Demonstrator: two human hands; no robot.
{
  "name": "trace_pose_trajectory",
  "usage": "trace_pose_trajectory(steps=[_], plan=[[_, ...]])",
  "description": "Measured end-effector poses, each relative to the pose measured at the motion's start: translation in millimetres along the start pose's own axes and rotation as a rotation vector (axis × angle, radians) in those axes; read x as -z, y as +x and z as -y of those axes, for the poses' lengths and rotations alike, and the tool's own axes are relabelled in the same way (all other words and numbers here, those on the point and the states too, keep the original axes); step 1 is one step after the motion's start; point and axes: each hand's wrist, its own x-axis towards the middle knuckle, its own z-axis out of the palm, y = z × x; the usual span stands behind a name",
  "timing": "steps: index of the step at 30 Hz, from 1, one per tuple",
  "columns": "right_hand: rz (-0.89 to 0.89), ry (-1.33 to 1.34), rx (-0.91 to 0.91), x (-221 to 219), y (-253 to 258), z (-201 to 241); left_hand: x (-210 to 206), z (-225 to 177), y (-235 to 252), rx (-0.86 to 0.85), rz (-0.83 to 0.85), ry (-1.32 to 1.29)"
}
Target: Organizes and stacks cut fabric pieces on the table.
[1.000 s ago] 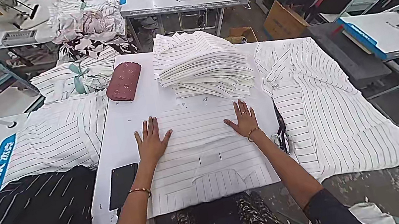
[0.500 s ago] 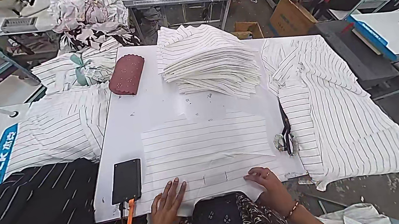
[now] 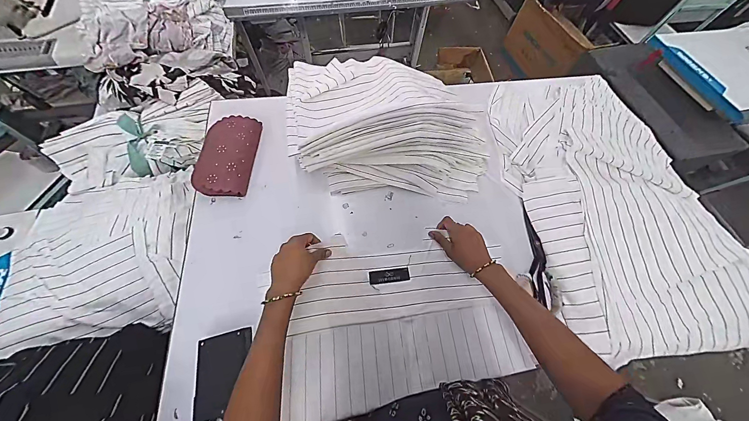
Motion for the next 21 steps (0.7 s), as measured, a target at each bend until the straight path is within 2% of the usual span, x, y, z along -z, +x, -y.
trace_pose_trajectory(steps=[3, 6, 8, 9, 11, 15, 18, 21], plan=[[-0.091, 0.012, 0.073, -5, 13, -6, -22, -8, -13, -0.049, -0.238, 0.015], [-0.161, 0.007, 0.155, -6, 21, -10, -88, -8, -46, -0.408, -0.473, 0.043], [-0.193, 0.009, 0.169, -7, 24, -11, -137, 2, -73, -0.657, -0.460, 0.074], [-0.195, 0.007, 0.164, -7, 24, -11, -154, 13, -80, -0.709, -0.454, 0.130], [-0.172, 0.003, 0.130, -5, 26, -10, -163, 41, -79, -0.660, -0.506, 0.227], [-0.211, 0.018, 0.025, -7, 27, -3, -122, 68, -54, -0.462, -0.520, 0.272], [-0.274, 0.087, 0.202, -29, -13, 16, -101, 76, -40, -0.423, -0.500, 0.272], [-0.198, 0.121, 0.510, -62, -102, 47, -97, 79, -35, -0.405, -0.532, 0.255]])
